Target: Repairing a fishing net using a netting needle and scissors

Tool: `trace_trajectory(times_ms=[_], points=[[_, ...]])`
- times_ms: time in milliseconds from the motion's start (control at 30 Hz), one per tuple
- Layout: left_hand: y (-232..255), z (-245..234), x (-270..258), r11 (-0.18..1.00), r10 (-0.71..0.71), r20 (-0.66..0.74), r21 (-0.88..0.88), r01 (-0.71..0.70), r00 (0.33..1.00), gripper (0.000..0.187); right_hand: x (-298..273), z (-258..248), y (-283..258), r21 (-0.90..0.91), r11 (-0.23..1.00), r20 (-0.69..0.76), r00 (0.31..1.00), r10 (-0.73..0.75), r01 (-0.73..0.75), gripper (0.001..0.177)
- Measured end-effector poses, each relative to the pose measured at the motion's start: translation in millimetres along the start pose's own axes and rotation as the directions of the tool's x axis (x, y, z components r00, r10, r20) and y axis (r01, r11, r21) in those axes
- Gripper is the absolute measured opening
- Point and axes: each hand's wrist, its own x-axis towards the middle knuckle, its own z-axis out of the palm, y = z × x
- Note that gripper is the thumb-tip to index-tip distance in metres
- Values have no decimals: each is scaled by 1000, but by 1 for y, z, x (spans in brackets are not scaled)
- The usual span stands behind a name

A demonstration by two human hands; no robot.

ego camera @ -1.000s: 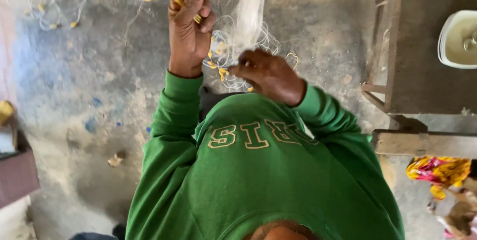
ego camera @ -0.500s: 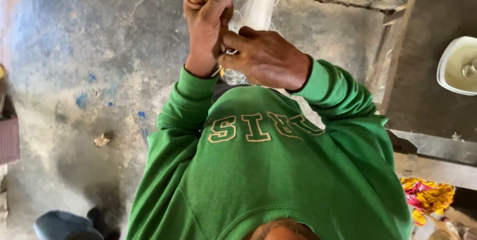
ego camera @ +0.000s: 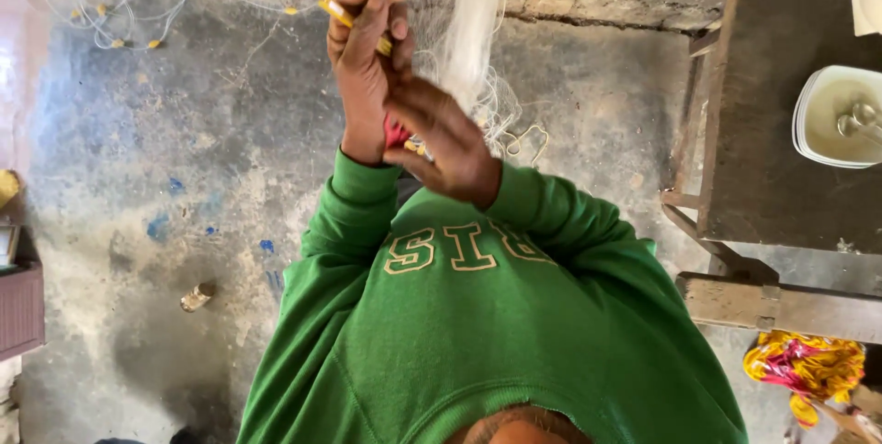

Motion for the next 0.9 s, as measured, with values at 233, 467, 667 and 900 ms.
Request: trace_trajectory(times_ms=[233,467,667,900], points=[[-13,-18,-9,999,-5,39,-51,7,999,22,-5,2,-5,-115,909,-23,914,-405,400,17],[5,37,-8,863,-4,-78,503,43,997,16,1,-26,-3,-26,890,-152,878,-453,455,15],[11,53,-10,399,5,307,872,-284,952,29,47,-76,-4,-358,929,-35,992,-118,98,31],[-9,32,-6,642,15,401,699,-316,916,19,52,-86,52,103,987,-38,992,-120,123,13]])
